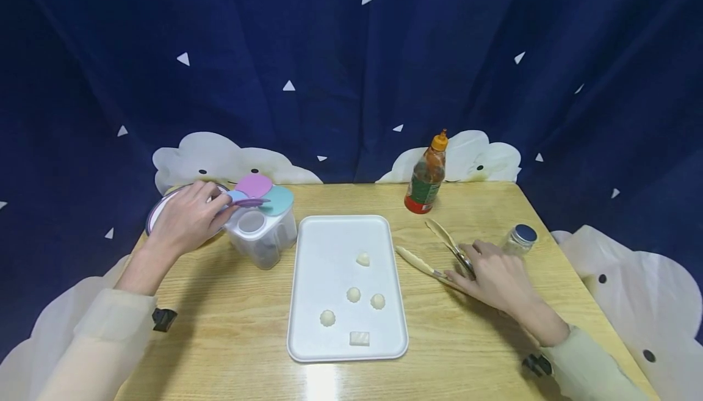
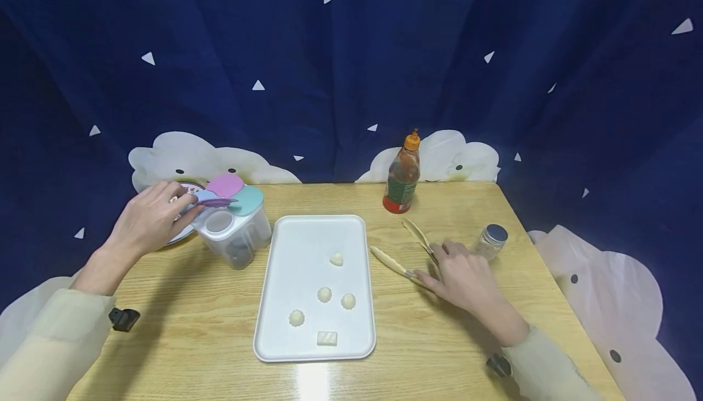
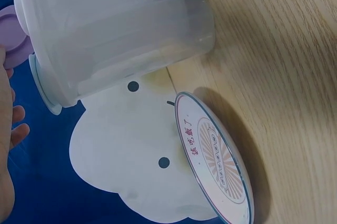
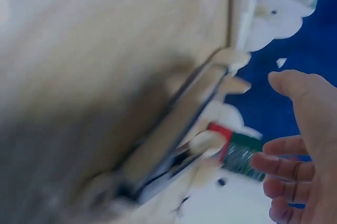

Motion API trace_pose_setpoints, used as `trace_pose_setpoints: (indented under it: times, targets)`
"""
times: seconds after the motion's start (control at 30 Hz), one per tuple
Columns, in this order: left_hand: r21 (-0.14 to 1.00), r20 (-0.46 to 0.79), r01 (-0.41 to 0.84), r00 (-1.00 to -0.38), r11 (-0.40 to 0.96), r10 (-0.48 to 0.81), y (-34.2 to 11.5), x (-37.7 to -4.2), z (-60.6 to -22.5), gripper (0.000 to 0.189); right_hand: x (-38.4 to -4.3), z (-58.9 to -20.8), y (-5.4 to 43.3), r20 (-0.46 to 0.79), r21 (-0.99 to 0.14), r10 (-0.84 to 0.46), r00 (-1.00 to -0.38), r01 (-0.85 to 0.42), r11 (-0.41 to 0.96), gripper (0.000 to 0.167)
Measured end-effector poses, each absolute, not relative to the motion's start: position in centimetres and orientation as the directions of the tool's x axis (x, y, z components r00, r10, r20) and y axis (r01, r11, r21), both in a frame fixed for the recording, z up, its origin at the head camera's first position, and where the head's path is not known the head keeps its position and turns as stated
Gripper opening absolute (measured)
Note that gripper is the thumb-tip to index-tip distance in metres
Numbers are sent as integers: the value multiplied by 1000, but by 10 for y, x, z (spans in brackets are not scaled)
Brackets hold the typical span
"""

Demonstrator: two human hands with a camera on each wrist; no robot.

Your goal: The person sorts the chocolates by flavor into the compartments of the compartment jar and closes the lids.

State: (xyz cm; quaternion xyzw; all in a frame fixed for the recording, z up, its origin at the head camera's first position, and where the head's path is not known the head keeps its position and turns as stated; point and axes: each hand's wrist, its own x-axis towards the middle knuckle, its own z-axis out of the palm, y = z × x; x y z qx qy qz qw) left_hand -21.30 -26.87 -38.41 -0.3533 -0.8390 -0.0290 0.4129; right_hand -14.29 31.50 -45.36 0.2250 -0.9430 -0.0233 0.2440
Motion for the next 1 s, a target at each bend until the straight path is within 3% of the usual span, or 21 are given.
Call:
trace_pose_setpoints:
  times: [0.53,1.0]
  targets:
    - [-232,701,625,-423,745,573,-271,-211,-385,51,-176,-408,179,479,33,-577,-661,-644,764,55]
    - [-245,706,629,-406,738,581,-272,-208,-388,56,-208,-384,75,501,-131,-622,-601,-764,632,43]
